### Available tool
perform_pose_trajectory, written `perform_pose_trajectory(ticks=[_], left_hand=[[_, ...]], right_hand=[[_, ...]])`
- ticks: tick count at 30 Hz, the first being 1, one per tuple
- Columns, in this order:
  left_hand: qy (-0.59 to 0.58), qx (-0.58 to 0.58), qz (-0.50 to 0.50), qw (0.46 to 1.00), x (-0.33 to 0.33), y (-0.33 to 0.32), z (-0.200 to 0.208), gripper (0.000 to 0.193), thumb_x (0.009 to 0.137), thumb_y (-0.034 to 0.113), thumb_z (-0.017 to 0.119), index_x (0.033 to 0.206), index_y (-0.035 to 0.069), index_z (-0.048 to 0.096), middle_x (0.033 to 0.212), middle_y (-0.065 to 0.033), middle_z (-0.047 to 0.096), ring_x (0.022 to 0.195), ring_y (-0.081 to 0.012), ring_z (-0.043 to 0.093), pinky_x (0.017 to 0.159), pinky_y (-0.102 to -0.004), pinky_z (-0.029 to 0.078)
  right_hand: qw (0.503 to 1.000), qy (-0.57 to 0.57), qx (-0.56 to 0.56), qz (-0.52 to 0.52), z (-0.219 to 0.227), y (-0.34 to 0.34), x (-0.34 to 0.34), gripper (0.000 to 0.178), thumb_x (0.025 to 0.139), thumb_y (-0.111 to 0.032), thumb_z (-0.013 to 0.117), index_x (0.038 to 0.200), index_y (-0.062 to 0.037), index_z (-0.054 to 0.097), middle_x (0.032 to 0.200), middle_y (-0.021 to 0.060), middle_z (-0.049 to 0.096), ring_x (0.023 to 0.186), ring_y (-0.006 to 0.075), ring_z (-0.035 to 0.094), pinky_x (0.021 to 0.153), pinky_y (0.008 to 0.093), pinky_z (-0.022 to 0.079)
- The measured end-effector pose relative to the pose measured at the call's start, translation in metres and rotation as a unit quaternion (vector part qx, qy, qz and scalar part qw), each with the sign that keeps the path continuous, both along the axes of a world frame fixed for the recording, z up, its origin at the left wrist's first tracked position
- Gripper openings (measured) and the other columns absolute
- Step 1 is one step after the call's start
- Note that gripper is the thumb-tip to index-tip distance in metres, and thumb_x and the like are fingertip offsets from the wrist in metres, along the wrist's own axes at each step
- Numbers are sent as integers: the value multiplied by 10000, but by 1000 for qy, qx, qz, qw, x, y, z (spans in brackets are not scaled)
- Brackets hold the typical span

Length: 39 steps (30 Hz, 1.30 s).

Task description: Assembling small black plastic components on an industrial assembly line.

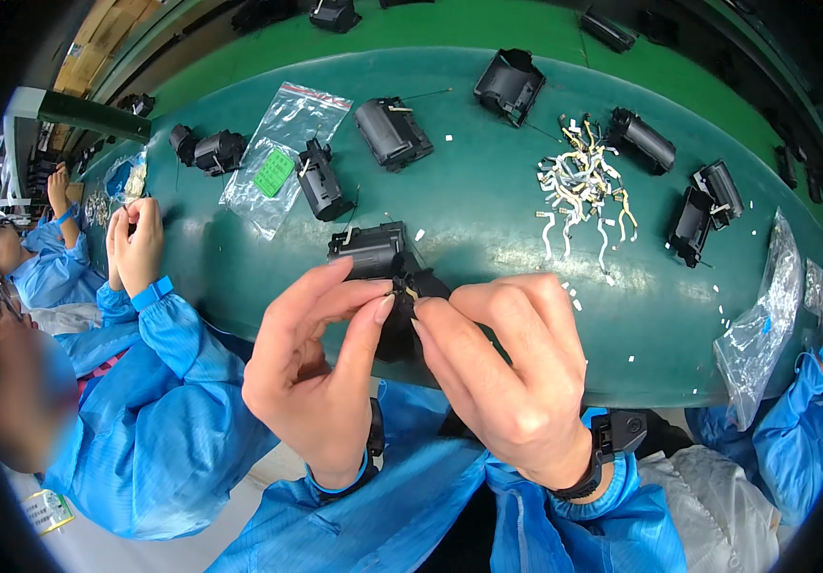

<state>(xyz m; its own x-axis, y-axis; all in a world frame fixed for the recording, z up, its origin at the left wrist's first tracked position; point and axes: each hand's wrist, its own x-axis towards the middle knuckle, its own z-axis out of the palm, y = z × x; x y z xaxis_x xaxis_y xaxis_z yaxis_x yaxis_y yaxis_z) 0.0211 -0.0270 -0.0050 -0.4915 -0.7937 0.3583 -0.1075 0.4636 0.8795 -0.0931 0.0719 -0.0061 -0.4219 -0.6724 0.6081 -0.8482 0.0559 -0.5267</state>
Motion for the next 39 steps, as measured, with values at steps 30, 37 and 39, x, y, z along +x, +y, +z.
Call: perform_pose_trajectory(ticks=[30, 37, 39], left_hand=[[-89, -198, 17, 976, 11, -6, -9, 246, 779, -6, 814, 1021, 30, 819, 1045, -69, 808, 975, -230, 660, 898, -323, 430], [-110, -237, 36, 965, 12, -7, -13, 272, 770, 81, 850, 1041, 79, 823, 1094, 13, 794, 944, -170, 661, 859, -301, 368], [-115, -248, 29, 961, 12, -7, -13, 276, 773, 84, 851, 1047, 81, 820, 1098, 11, 791, 947, -173, 661, 861, -304, 377]], right_hand=[[992, -128, -1, -12, 1, -8, 5, 243, 699, 42, 835, 918, -22, 751, 859, 74, 646, 772, 257, 607, 674, 364, 484], [993, -115, 2, 4, 3, -6, 5, 253, 685, 40, 846, 911, -13, 748, 863, 78, 652, 768, 263, 605, 673, 362, 484], [994, -106, 8, 4, 3, -6, 5, 256, 681, 39, 850, 910, -16, 750, 861, 79, 653, 769, 263, 605, 671, 365, 485]])
